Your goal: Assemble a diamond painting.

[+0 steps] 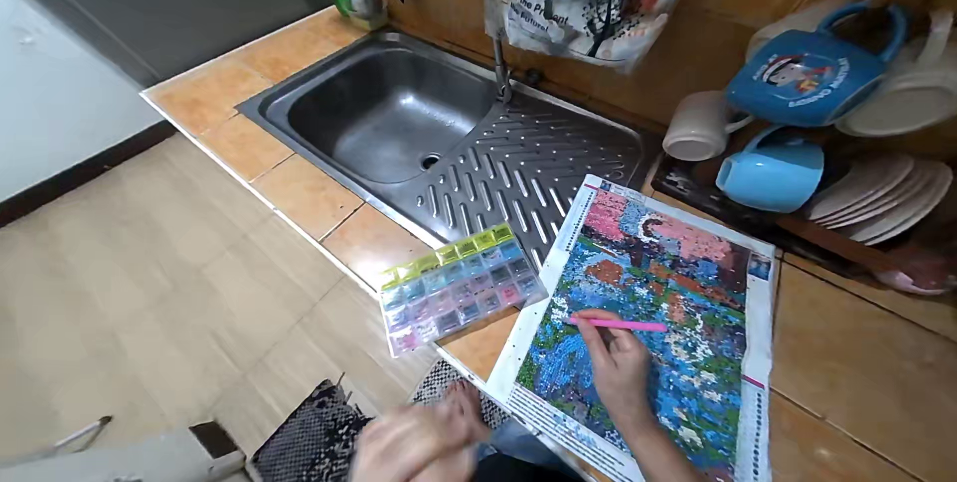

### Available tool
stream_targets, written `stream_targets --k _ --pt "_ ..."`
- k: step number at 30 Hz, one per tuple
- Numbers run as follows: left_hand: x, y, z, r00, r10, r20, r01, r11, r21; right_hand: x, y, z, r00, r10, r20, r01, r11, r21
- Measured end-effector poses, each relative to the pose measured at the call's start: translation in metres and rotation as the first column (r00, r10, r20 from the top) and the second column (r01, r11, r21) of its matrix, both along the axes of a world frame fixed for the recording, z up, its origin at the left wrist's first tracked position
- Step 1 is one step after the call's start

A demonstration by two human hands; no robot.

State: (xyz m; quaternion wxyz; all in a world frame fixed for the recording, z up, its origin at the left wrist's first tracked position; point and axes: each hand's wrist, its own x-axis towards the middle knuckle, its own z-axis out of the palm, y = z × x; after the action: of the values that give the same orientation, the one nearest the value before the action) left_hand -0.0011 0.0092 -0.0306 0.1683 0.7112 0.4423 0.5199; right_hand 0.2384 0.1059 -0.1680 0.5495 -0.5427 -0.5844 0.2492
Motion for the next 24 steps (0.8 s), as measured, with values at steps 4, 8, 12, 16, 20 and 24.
stream_targets --k 4,8,12,16,20,24 --pt "0.019 0.011 -0.090 0.967 -0.033 -0.254 0.020 0.998 -0.052 0.001 -0.001 -0.002 0.999 -0.005 0.054 0.005 1.000 0.007" --pt "0.028 0.005 -0.122 0.932 -0.110 -0.346 0.054 0.984 -0.168 0.000 -0.002 -0.002 0.992 -0.006 0.123 0.006 1.000 0.005" --pt "0.027 0.005 -0.127 0.914 -0.128 -0.386 0.038 0.972 -0.233 -0.001 -0.002 -0.003 0.982 -0.018 0.190 0.016 1.000 0.011" --pt "0.028 0.005 -0.128 0.906 -0.128 -0.403 0.022 0.966 -0.259 -0.002 -0.002 -0.003 0.980 -0.015 0.200 0.013 1.000 0.010" --pt "0.030 0.004 -0.128 0.907 -0.098 -0.410 -0.008 0.969 -0.248 -0.002 -0.001 -0.003 0.979 -0.021 0.201 0.013 0.999 0.039" --pt "0.032 0.003 -0.130 0.902 -0.079 -0.424 -0.023 0.973 -0.230 -0.004 0.000 -0.002 0.977 -0.021 0.212 0.011 0.999 0.047"
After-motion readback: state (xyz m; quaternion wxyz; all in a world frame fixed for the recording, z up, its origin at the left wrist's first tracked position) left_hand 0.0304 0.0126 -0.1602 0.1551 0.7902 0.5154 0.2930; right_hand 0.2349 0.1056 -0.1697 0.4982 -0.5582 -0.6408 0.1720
